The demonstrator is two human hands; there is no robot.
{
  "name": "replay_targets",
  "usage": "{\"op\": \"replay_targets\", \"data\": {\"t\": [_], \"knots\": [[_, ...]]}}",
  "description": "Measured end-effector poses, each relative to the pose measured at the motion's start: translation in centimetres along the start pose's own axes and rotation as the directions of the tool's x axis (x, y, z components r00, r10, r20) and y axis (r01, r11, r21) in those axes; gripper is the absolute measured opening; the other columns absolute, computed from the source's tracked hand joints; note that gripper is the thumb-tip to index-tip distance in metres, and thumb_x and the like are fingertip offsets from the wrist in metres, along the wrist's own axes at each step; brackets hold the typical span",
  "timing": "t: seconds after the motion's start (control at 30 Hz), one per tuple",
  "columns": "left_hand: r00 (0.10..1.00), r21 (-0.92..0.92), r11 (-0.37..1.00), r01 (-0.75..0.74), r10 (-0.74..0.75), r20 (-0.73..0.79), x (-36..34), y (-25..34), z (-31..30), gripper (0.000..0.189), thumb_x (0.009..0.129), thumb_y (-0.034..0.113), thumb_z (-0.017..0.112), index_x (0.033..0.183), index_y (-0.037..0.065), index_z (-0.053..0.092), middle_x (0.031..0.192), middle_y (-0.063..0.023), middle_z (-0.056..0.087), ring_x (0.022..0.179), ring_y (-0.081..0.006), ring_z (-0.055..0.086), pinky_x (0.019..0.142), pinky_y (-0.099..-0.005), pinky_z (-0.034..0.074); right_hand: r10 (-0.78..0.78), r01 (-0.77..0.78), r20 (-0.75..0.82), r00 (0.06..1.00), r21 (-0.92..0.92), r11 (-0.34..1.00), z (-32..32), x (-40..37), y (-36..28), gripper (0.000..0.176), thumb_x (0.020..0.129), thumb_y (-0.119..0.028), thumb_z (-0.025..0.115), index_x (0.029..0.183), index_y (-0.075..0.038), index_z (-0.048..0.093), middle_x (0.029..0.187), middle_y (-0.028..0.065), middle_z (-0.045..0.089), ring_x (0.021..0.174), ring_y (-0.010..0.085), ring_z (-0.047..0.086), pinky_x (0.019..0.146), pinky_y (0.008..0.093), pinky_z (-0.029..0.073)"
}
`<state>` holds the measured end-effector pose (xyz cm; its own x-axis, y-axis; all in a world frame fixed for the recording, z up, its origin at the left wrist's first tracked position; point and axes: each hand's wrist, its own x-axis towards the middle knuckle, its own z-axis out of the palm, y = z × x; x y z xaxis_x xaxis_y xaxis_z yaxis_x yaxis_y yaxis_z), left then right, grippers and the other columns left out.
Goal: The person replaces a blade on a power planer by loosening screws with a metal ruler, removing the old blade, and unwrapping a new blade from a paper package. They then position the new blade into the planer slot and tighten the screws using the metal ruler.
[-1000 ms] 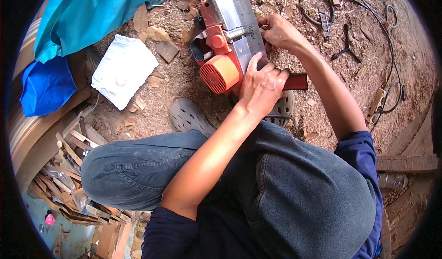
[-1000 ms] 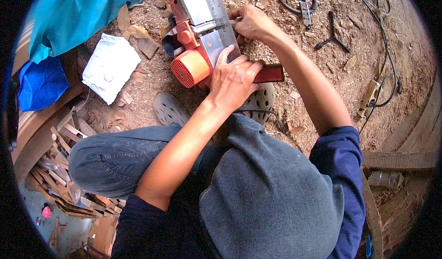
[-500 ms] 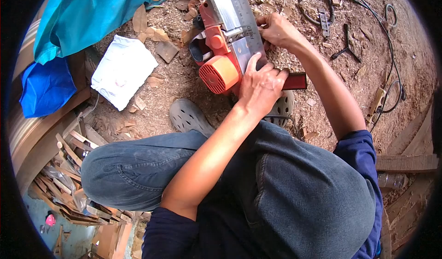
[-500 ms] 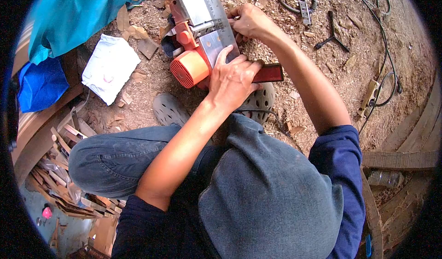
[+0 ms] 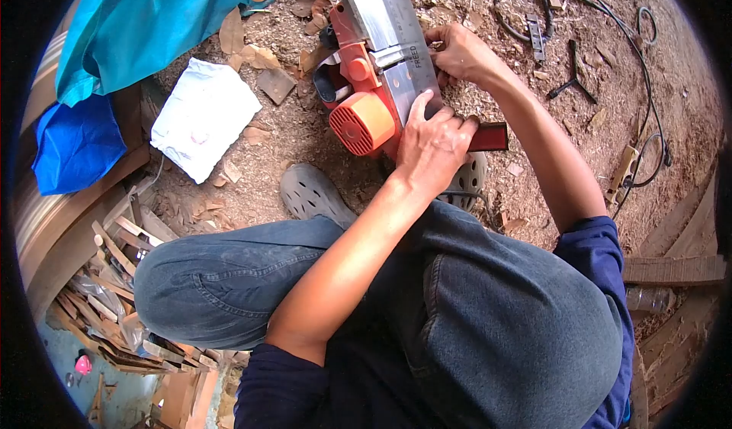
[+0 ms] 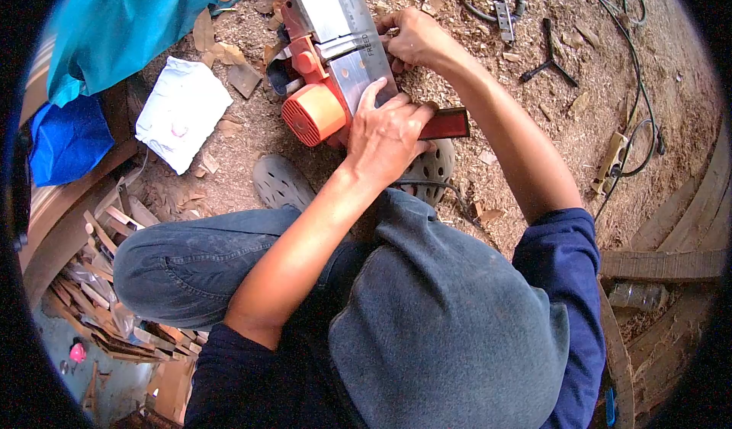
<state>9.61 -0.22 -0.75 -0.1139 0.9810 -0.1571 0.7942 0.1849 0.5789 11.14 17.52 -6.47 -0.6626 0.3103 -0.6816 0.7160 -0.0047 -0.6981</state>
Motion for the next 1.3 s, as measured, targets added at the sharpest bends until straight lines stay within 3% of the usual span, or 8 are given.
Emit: {"op": "replay_targets", "data": {"t": [0.2,0.47,0.67,1.3], "knots": [[1.000,0.021,1.000,0.003,-0.003,-0.013,0.3,-0.3,0.1,0.054,0.063,0.027,0.093,0.111,0.014,0.070,0.090,-0.0029,0.070,0.099,-0.0212,0.069,0.115,-0.0520,0.038,0.012,-0.012,-0.018,1.000,0.013,1.000,0.2,0.2,0.2,0.029,0.093,-0.010,0.067,0.119,-0.005,0.076,0.070,0.0054,0.072,0.052,0.0095,0.064,0.048,0.0264,0.050],[1.000,0.010,1.000,0.005,-0.005,-0.005,0.3,-0.2,-0.5,0.055,0.063,0.026,0.093,0.113,0.013,0.071,0.094,-0.0026,0.072,0.102,-0.0205,0.068,0.115,-0.0524,0.037,-0.003,0.003,-0.035,0.999,-0.010,1.000,0.2,0.1,-0.3,0.028,0.100,-0.024,0.068,0.118,-0.004,0.076,0.066,0.0046,0.070,0.051,0.0095,0.065,0.048,0.0263,0.050],[0.999,0.006,1.000,0.030,-0.030,-0.024,-0.8,1.3,-2.6,0.059,0.066,0.023,0.092,0.120,0.010,0.071,0.103,-0.0026,0.075,0.107,-0.0189,0.067,0.118,-0.0507,0.034,0.031,-0.034,0.038,0.999,0.070,0.997,0.1,0.0,-0.4,0.025,0.104,-0.024,0.065,0.112,-0.002,0.073,0.065,0.0036,0.068,0.051,0.0092,0.063,0.047,0.0249,0.050],[0.998,-0.039,0.998,0.053,-0.052,0.027,-2.0,1.5,-3.6,0.060,0.066,0.021,0.091,0.122,0.011,0.070,0.107,-0.0009,0.075,0.109,-0.0180,0.067,0.118,-0.0510,0.034,0.050,-0.054,0.041,0.998,0.095,0.994,-0.1,-0.3,-0.5,0.029,0.101,-0.024,0.071,0.115,0.002,0.071,0.069,0.0042,0.069,0.056,0.0089,0.064,0.050,0.0238,0.051]]}}
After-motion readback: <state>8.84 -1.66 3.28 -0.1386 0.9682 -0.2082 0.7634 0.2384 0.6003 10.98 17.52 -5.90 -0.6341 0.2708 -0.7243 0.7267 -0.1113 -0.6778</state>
